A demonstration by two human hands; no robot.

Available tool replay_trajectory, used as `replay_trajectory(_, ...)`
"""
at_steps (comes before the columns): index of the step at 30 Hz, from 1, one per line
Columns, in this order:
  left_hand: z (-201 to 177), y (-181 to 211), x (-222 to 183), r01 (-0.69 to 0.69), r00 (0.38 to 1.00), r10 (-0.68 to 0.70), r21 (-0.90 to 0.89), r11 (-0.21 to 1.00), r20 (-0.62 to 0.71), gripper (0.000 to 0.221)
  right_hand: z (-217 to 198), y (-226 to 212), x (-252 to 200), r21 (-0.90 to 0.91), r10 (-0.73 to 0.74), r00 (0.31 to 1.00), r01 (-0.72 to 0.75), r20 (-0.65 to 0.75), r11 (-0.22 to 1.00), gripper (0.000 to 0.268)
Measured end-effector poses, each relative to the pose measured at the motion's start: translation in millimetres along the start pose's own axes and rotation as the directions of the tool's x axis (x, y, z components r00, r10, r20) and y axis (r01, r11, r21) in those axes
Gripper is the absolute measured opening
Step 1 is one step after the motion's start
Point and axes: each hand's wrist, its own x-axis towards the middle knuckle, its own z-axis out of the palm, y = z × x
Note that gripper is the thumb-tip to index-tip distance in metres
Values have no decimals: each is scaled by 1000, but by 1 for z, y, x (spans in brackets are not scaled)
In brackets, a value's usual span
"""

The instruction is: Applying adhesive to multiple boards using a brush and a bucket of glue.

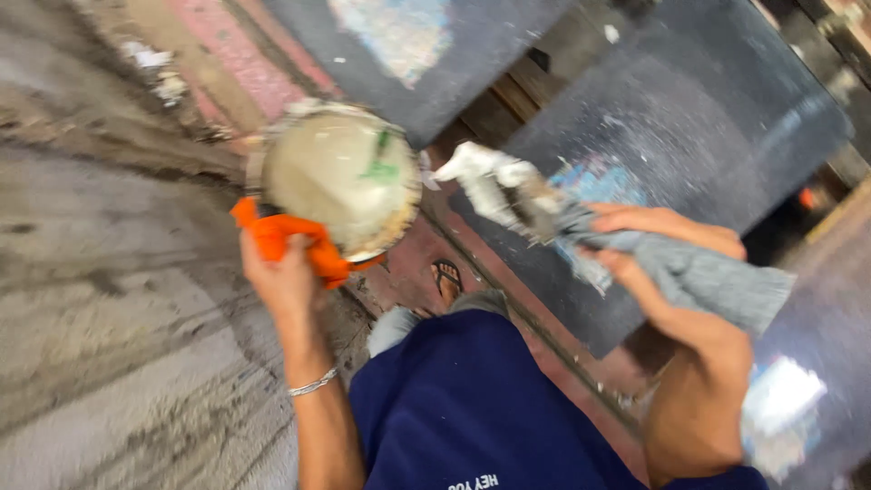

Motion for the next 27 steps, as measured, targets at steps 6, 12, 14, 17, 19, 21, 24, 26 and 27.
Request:
replay_trajectory(6, -9, 1, 75, 105, 994, -110, -164, 981, -21, 79, 4, 150, -34, -402, 62, 997, -71, -35, 913, 32)
replay_trajectory(12, 9, 43, 140, 50, 997, -42, -120, 991, 67, 51, 64, 143, -48, -431, 373, 928, -337, -1, 837, 34)
replay_trajectory(14, 11, 30, 173, 68, 992, -53, -129, 989, 117, 67, 79, 98, -33, -334, 369, 927, -371, -72, 866, 29)
replay_trajectory(17, 14, 20, 231, 43, 990, -24, -133, 990, 141, 86, 128, 22, 23, -208, 337, 910, -387, -239, 898, 20)
replay_trajectory(19, 11, 12, 259, -11, 994, 27, -148, 989, 108, 86, 163, -28, 68, -185, 290, 894, -366, -341, 912, 16)
replay_trajectory(21, 15, 3, 278, -114, 965, 143, -140, 983, 219, 70, 193, -76, 106, 7, 249, 901, -263, -357, 965, 10)
replay_trajectory(24, 15, 24, 302, -15, 956, 83, -237, 971, 280, 63, 237, -127, 173, -67, 16, 973, -32, -229, 997, 14)
replay_trajectory(26, -6, 26, 324, 9, 961, 33, -150, 989, 273, 53, 258, -126, 182, -30, 37, 960, -47, -277, 998, 13)
replay_trajectory(27, 1, 26, 331, 28, 957, -8, -65, 998, 289, 43, 260, -123, 182, 0, 65, 935, -69, -349, 998, 12)
